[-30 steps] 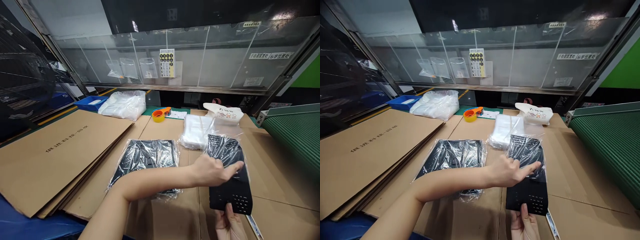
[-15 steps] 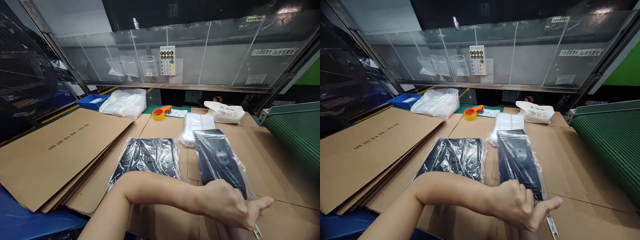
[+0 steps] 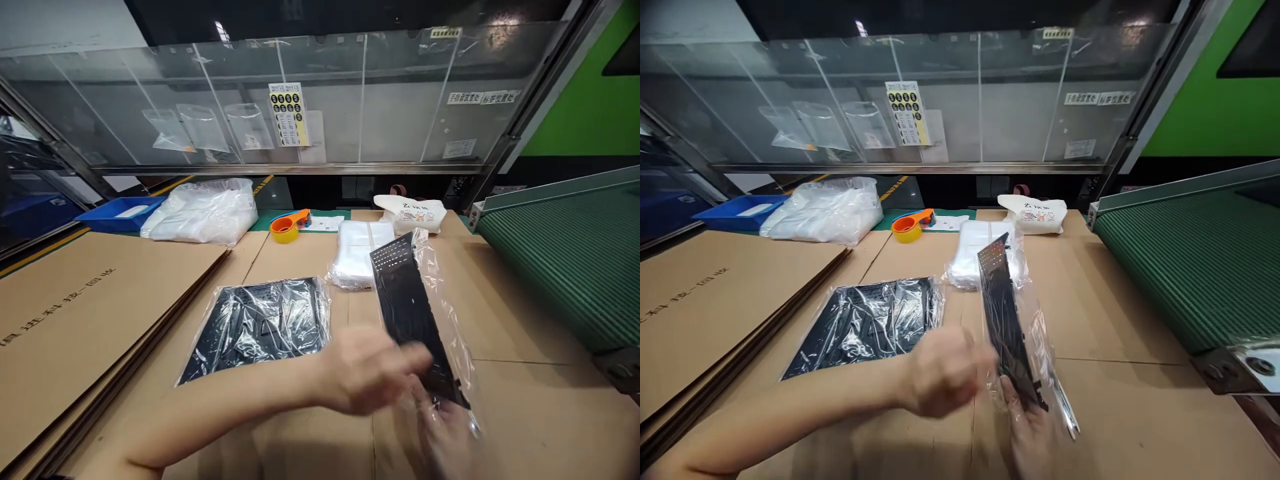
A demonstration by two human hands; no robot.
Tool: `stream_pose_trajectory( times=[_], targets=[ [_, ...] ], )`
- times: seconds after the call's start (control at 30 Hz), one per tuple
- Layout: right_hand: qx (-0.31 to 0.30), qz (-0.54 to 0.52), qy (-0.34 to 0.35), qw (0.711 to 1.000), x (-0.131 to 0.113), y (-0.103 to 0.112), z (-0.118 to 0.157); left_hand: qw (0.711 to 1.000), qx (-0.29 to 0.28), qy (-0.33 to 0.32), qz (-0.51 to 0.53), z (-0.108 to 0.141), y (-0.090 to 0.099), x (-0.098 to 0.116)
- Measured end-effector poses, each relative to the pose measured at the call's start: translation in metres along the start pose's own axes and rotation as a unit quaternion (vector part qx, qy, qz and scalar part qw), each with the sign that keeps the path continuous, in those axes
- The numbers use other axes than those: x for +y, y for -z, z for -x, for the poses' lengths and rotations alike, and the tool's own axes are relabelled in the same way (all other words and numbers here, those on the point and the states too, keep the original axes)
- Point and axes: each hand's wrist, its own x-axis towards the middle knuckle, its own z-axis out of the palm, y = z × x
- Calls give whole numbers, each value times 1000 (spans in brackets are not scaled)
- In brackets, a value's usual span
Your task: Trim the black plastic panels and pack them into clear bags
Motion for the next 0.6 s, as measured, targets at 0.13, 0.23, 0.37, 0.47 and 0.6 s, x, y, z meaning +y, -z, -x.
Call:
stream_pose_trajectory(
  times=[0.13,0.23,0.37,0.47,0.6],
  targets=[
    [9,73,177,981,-23,-8,2,839,163,454,252,-8,11,-22],
    [-26,117,274,954,-31,-16,8,699,170,524,457,-11,12,-16],
    [-57,177,314,931,-16,-15,2,667,138,508,528,-8,13,10],
    [-98,216,363,901,5,-8,-10,703,104,519,474,-3,16,27],
    [-168,200,290,921,17,-13,-13,781,90,491,376,9,25,43]
  ],
)
